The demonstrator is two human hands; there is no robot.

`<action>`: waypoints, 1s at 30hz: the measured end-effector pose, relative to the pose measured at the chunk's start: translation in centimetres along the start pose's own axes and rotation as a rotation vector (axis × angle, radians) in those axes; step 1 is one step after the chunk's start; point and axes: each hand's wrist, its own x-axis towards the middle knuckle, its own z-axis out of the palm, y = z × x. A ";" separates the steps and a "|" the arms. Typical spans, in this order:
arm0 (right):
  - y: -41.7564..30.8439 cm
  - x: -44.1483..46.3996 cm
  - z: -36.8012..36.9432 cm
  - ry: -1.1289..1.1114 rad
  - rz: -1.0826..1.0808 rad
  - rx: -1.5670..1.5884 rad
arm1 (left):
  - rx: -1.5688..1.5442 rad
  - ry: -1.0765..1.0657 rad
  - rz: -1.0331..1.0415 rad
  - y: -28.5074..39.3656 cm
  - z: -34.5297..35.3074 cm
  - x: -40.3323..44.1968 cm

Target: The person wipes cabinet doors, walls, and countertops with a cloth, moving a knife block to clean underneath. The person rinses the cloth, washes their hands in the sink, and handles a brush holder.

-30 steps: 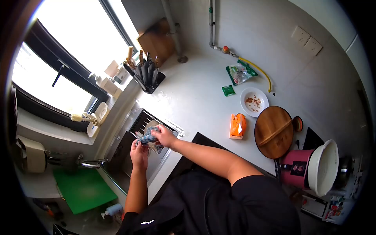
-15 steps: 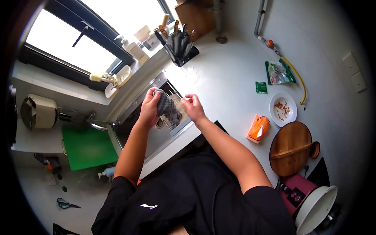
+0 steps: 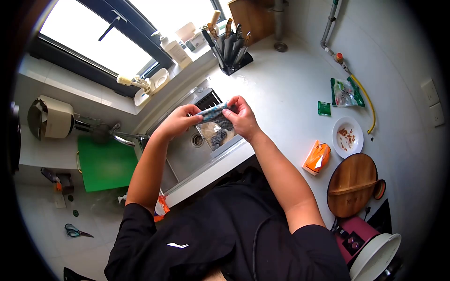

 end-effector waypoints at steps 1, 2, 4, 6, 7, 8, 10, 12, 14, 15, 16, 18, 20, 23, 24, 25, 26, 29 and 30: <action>0.1 0.2 -0.1 0.022 -0.047 -0.067 | 0.000 0.002 -0.003 0.3 0.1 0.0; 0.2 0.4 -0.1 0.046 -0.095 -0.135 | -0.118 0.003 -0.120 0.8 0.5 0.2; -0.3 0.4 -0.1 0.025 -0.159 -0.216 | -0.184 -0.015 -0.262 0.5 1.3 1.3; -1.0 0.5 -0.2 -0.011 -0.259 -0.333 | -0.258 -0.140 -0.293 0.0 1.4 2.6; -1.5 0.3 -0.4 0.002 -0.260 -0.335 | -0.336 -0.257 -0.326 0.0 1.6 3.1; -2.0 0.0 -0.6 0.012 -0.252 -0.338 | -0.377 -0.245 -0.262 0.0 2.4 3.5; -2.6 -0.1 -1.4 0.039 -0.222 -0.353 | -0.451 -0.233 -0.079 -1.2 3.7 5.3; -1.9 0.5 -2.9 0.112 -0.213 -0.347 | -0.719 -0.163 0.076 -1.0 4.4 5.8; -0.7 0.9 -3.8 0.244 -0.201 -0.311 | -0.824 -0.082 0.118 0.4 4.7 5.9; -0.3 1.1 -3.8 0.250 -0.209 -0.307 | -0.837 -0.036 0.119 0.8 4.8 6.3; 0.4 1.0 -3.6 0.382 -0.252 -0.316 | -0.832 -0.039 0.118 1.2 4.9 6.7; 1.5 0.5 -3.0 0.619 -0.299 -0.494 | -0.479 0.044 0.158 2.0 4.9 8.1; 3.8 -0.1 -2.0 0.864 -0.396 -0.813 | -0.274 0.093 0.177 3.5 4.7 9.0; 5.5 -0.8 -0.1 0.541 -0.387 -0.733 | 0.075 0.181 0.213 7.9 4.9 7.5; 6.0 -0.2 0.5 0.491 -0.260 -0.562 | 0.229 0.136 0.259 8.6 5.2 7.2; 6.9 0.5 0.8 0.441 -0.131 -0.391 | 0.382 0.087 0.302 10.0 5.4 6.4; 7.9 1.2 1.2 0.440 -0.129 -0.389 | 0.570 0.087 0.408 11.2 5.7 5.1; 7.1 2.7 2.2 0.450 -0.049 -0.079 | 1.018 -0.005 0.329 13.6 7.0 2.4; 6.4 3.1 2.6 0.449 -0.028 0.079 | 1.000 -0.002 0.360 12.9 7.2 1.8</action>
